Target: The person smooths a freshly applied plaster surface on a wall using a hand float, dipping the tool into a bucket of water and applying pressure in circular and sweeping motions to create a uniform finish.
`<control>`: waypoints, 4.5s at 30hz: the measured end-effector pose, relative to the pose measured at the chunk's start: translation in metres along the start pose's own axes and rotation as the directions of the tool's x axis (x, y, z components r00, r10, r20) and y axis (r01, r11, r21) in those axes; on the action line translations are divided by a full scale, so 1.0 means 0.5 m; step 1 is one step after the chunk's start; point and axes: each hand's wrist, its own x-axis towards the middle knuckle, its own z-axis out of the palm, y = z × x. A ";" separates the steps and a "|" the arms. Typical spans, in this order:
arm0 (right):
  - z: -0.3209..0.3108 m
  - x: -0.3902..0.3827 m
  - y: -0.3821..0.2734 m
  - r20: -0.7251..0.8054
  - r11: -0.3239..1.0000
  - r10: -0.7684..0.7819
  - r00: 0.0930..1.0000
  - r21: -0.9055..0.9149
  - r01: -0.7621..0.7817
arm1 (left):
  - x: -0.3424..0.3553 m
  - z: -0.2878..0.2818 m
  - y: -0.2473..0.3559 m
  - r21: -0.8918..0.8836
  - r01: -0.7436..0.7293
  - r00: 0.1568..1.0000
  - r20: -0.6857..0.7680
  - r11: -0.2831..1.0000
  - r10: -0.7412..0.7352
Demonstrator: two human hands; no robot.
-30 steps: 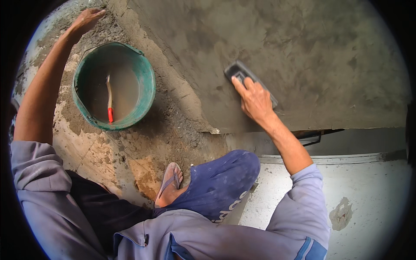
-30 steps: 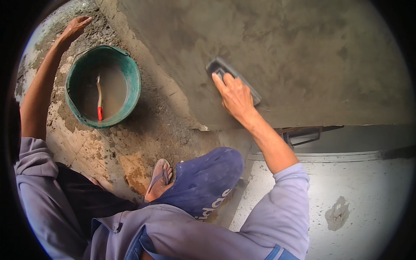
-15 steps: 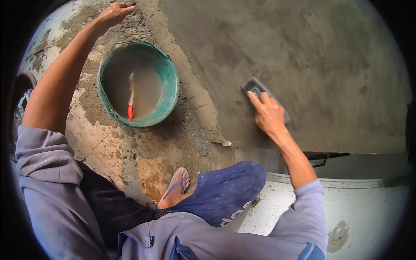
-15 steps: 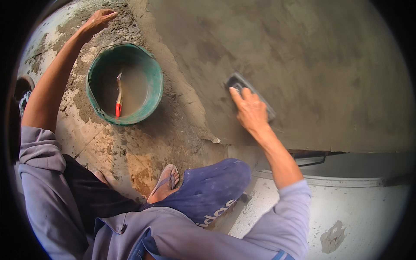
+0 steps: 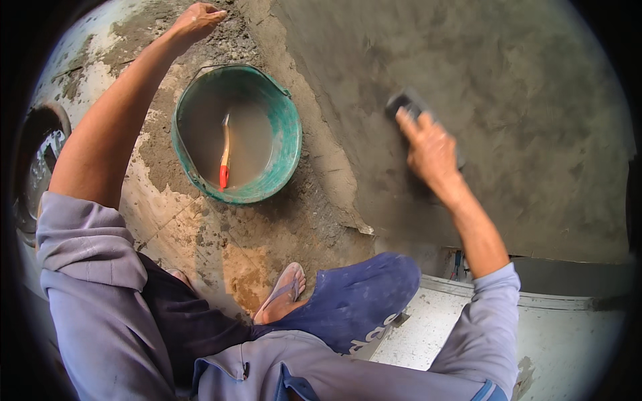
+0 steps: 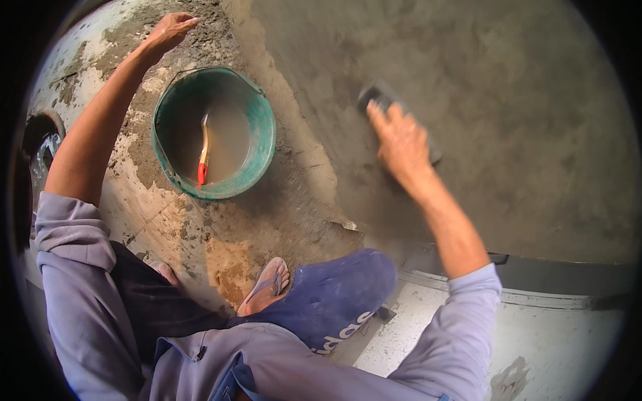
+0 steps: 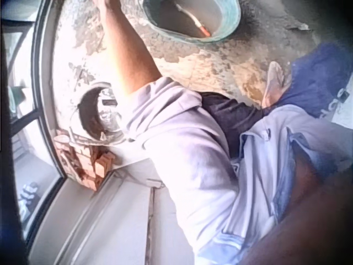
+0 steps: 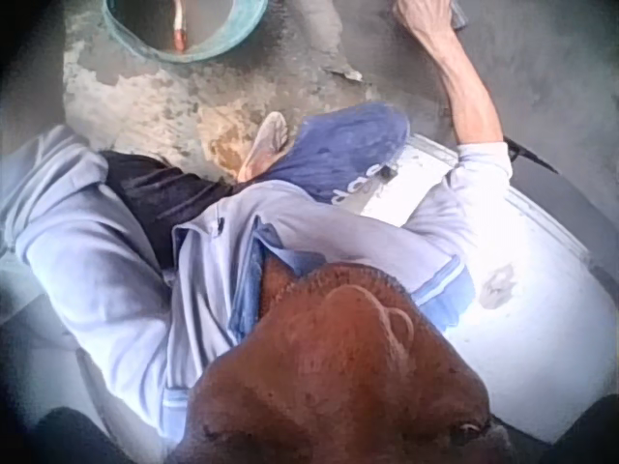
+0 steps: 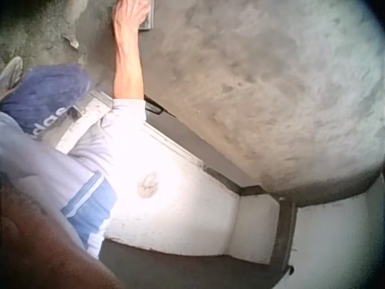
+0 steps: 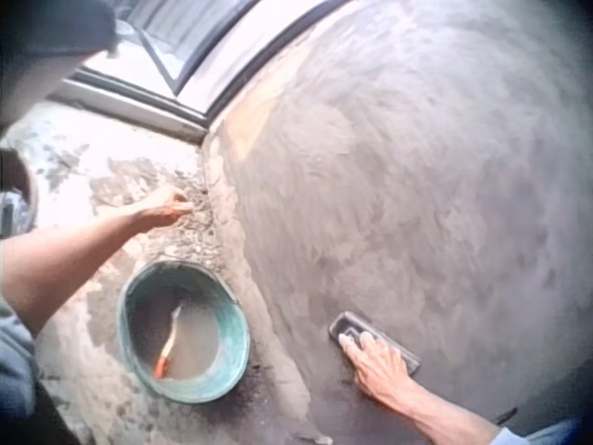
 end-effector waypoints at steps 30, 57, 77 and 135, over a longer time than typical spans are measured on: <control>-0.008 0.185 -0.005 -0.140 0.997 0.027 0.990 -0.066 -0.036 | -0.031 0.084 0.180 -0.051 -0.056 0.991 0.121 0.997 0.062; 0.072 -0.149 -0.198 -0.420 0.865 0.291 0.859 0.500 -0.049 | -0.598 0.539 0.626 -0.880 0.472 0.856 0.445 0.047 -0.263; -0.006 -0.466 -0.113 0.455 0.266 -0.061 0.889 0.865 -0.424 | -0.470 0.795 0.566 -0.577 -0.107 0.982 -0.188 0.809 -0.005; -0.075 -0.389 -0.165 0.250 0.360 -0.176 0.952 0.917 -0.175 | -0.407 -0.633 0.484 0.308 -0.047 0.954 0.294 0.950 -0.048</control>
